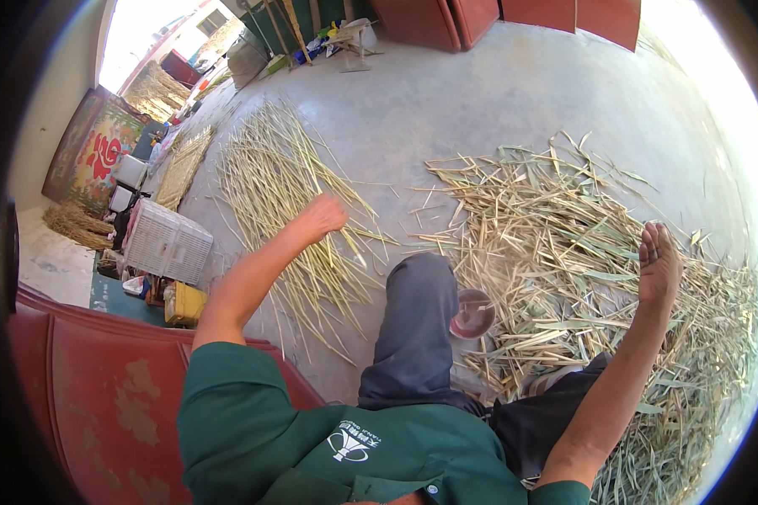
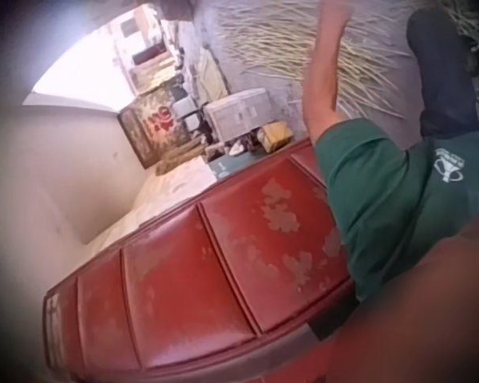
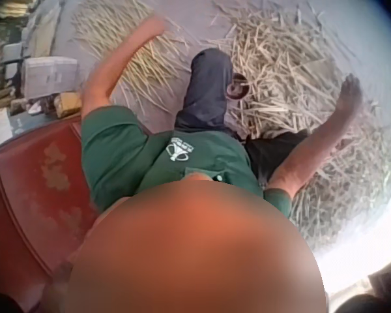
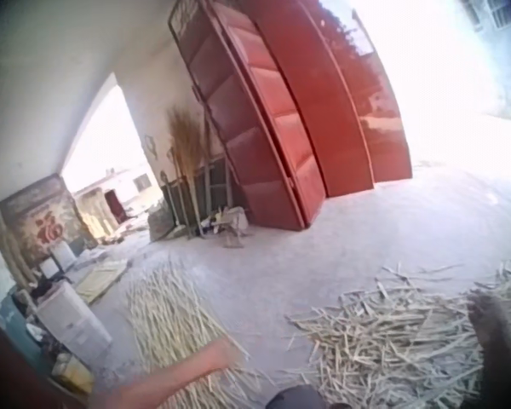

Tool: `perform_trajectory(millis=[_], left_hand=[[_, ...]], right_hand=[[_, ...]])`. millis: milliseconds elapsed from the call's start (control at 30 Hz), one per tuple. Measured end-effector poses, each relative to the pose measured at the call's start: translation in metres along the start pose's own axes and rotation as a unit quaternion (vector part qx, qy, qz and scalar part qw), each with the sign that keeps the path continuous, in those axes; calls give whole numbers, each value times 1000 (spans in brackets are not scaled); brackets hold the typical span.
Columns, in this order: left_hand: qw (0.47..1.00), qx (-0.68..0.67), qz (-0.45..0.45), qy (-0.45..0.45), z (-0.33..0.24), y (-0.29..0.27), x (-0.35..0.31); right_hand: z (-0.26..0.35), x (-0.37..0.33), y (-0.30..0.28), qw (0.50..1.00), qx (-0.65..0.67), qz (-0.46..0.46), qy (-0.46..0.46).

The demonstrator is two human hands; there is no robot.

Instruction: The person sits on the floor and repeatedly strips leaves from dried plant stalks by hand. They separate the stalks from the leaves and place the processed stalks into a pile on the left.

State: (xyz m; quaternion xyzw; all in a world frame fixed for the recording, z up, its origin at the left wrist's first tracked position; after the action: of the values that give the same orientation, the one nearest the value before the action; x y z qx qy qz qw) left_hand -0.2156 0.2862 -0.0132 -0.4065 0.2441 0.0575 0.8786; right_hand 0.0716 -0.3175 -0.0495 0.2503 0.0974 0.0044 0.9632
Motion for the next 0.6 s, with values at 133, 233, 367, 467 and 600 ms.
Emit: perform_trajectory(millis=[133,233,367,467,600], left_hand=[[989,-93,32,-110,14,174,-69],[989,-61,129,-35,-48,217,-77],[975,-206,78,-41,-42,204,-58],[970,-236,-17,-57,-4,138,-1],[915,-309,-249,-70,3,-71,78]], right_hand=[[3,-9,5,999,-24,-22,6],[15,-16,2,999,-47,-19,-15],[12,-4,4,990,-119,-75,-6],[-36,25,-7,979,-191,-67,35],[-147,38,-15,877,-470,-24,93]])
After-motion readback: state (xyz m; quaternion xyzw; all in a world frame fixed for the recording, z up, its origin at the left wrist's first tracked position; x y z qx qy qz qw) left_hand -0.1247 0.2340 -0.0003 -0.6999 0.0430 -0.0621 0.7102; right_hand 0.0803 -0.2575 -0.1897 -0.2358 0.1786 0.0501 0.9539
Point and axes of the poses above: each hand's wrist, its own x-axis towards the middle knuckle, its own y-axis out of the palm, z = x × y, the point moved 8 cm from there along x, towards the middle knuckle, and after that the axes turned 6 degrees about z, right-handed, at the moved point
